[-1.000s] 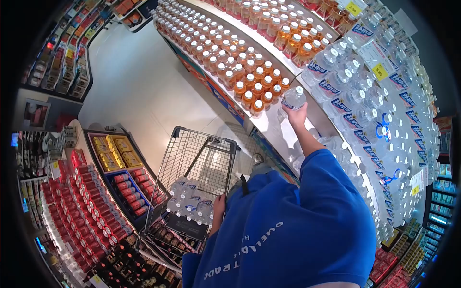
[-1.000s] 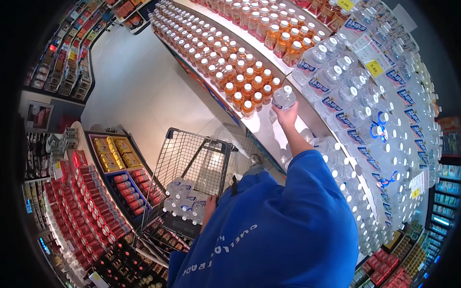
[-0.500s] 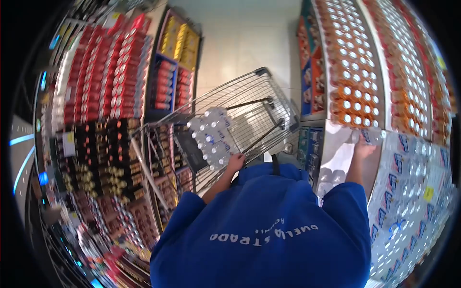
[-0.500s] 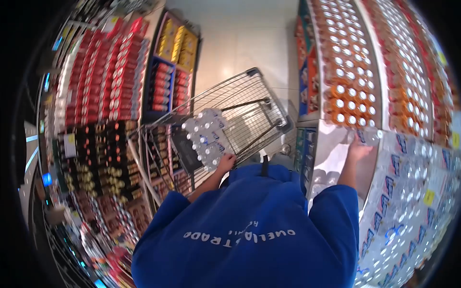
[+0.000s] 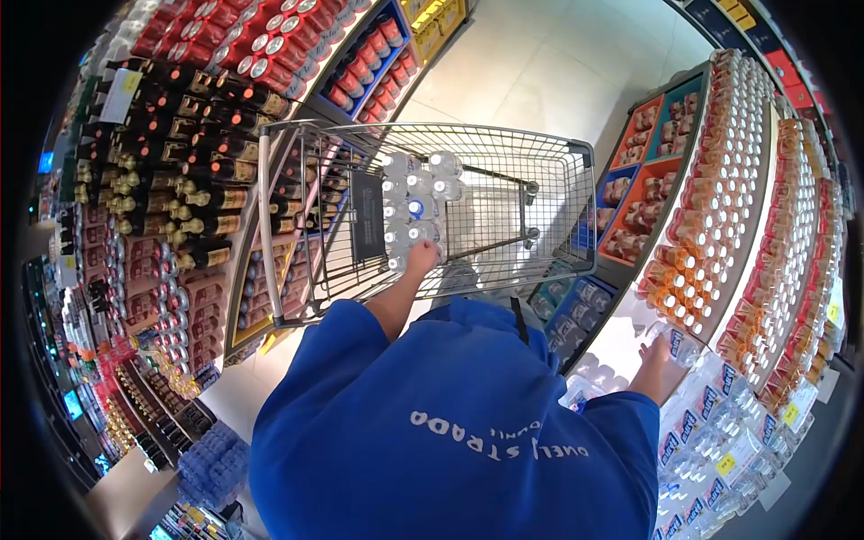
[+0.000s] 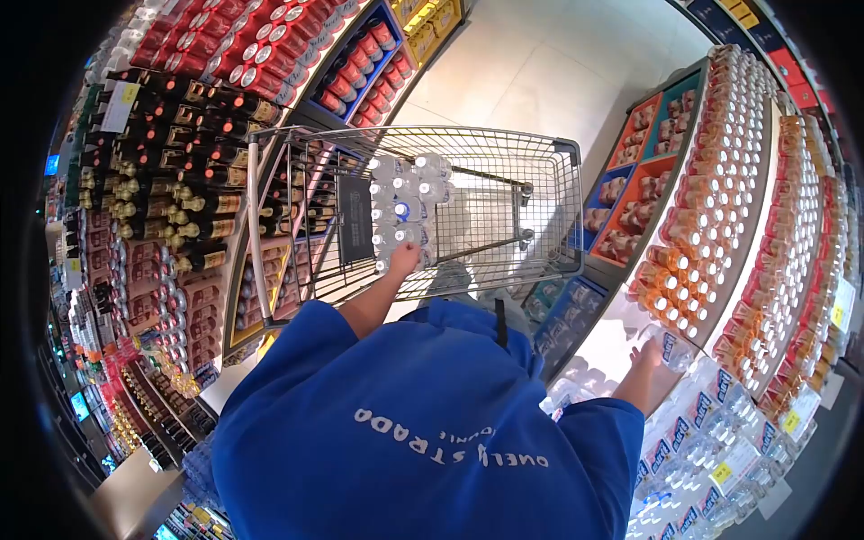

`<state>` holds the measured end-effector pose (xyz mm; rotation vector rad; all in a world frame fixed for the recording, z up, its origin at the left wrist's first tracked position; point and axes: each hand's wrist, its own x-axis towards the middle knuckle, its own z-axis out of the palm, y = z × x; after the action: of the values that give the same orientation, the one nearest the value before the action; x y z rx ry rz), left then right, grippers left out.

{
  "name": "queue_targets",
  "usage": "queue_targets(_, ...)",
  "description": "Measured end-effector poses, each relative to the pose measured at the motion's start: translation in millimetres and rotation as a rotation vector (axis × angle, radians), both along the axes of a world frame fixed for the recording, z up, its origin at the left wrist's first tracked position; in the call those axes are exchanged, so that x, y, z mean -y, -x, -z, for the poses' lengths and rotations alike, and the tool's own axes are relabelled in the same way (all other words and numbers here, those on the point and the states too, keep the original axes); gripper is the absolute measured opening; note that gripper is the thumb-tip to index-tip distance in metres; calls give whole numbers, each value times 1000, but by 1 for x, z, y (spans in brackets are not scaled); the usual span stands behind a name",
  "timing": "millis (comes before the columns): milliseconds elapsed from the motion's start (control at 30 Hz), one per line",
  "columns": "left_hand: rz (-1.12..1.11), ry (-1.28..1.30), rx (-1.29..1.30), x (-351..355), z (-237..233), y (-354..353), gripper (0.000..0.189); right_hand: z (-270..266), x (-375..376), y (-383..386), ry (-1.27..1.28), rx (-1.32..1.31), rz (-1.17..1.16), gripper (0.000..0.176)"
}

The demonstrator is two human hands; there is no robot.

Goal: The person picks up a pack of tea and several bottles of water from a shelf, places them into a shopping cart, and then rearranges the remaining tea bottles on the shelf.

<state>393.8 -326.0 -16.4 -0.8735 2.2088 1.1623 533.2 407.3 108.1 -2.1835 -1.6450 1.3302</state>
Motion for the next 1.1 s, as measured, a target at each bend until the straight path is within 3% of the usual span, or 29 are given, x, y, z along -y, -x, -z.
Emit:
queue_targets(100, 78, 150, -138, 9, 21, 34, 38, -39, 48, 10, 60, 108, 22, 91)
queue_targets(167, 39, 79, -132, 4, -7, 71, 42, -61, 88, 15, -69, 55, 49, 98)
queue_targets(233, 132, 120, -132, 1, 2, 109, 52, -89, 126, 18, -138, 81, -137, 93)
queue_targets(300, 197, 192, -232, -9, 4, 139, 63, -59, 125, -9, -314, 43, -434, 82)
queue_targets(400, 209, 302, -252, -25, 7, 164, 64, -89, 201, -12, -263, 16, -589, 90)
queue_targets(433, 211, 307, -220, -26, 12, 169, 63, -86, 211, -25, -307, 115, -734, 89)
queue_targets(467, 213, 313, -187, -24, 18, 171, 62, -134, 270, 3, -244, 111, -762, 88)
queue_targets(600, 262, 255, -229, -22, 22, 173, 53, -167, 354, 4, -166, -25, -868, 83)
queue_targets(700, 533, 213, -358, -18, 19, 156, 45, -163, 388, 1, -126, -38, -929, 83)
queue_targets(900, 667, 108, -433, -27, -67, 129, 42, -159, 430, 26, -75, -65, -1135, 85)
queue_targets(967, 751, 57, -470, -25, -108, 114, 41, -146, 439, 36, 62, -132, -1169, 93)
queue_targets(1033, 868, -1, -573, -30, -177, 98, 39, -127, 450, 47, -254, -225, -1407, 99)
queue_targets(1100, 940, -142, -544, -36, -237, 86, 35, -134, 456, 70, -371, -386, -1495, 108)
